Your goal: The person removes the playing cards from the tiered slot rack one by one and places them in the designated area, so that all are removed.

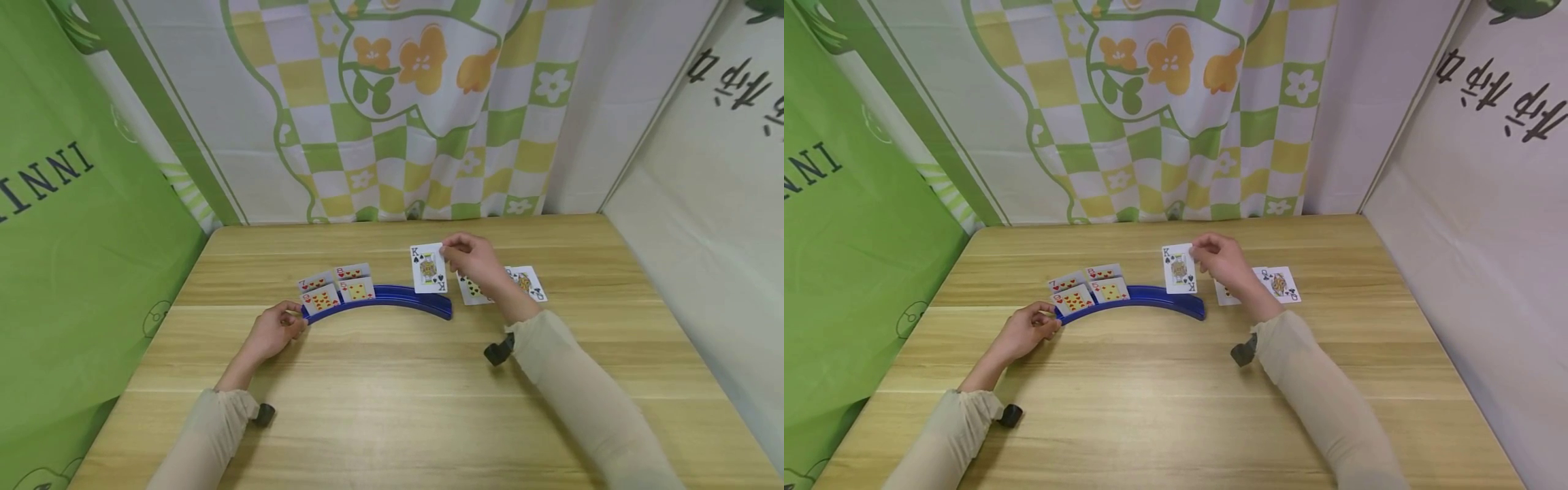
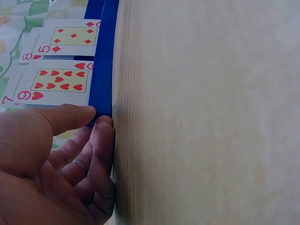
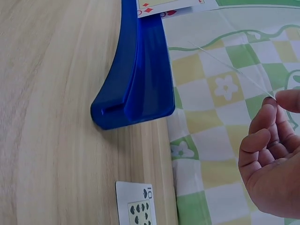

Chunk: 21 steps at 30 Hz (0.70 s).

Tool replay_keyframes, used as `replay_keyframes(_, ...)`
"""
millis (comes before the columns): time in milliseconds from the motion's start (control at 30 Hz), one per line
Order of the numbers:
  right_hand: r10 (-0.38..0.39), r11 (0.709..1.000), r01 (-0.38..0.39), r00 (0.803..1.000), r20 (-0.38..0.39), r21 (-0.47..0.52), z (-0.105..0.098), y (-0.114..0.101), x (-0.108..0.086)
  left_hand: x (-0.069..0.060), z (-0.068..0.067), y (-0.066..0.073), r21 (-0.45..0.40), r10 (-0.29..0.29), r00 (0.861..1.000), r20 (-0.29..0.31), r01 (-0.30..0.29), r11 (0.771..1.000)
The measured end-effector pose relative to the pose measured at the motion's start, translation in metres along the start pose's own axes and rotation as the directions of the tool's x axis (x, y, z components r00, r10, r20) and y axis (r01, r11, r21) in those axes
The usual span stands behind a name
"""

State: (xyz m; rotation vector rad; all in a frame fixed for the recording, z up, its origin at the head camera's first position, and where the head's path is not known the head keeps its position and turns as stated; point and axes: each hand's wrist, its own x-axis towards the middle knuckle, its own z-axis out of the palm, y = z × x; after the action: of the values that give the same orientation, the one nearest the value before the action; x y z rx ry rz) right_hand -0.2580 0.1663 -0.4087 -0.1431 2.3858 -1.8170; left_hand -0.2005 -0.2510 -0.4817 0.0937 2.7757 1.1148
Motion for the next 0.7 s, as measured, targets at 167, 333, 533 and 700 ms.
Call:
replay_keyframes(167, 0.026, 1.000, -0.026, 1.000, -0.015, 0.010, -0.005, -0.001, -0.002, 0.000, 0.000, 0.000, 0.006, 0.003, 1.000, 0.007, -0.003, 1.000)
replay_keyframes(333, 0.026, 1.000, -0.026, 1.000, -0.015, 0.008, -0.011, 0.000, -0.004, 0.000, 0.000, 0.000, 0.001, 0.000, 1.000, 0.011, 0.000, 1.000)
replay_keyframes(533, 0.029, 1.000, -0.029, 1.000, -0.011, -0.003, -0.019, 0.003, -0.006, 0.000, 0.000, -0.001, -0.009, -0.008, 1.000, 0.010, 0.008, 1.000)
replay_keyframes(700, 0.025, 1.000, -0.025, 0.999, -0.027, -0.007, -0.025, 0.005, -0.007, 0.000, 0.000, -0.001, -0.005, -0.007, 1.000, 0.011, 0.007, 1.000)
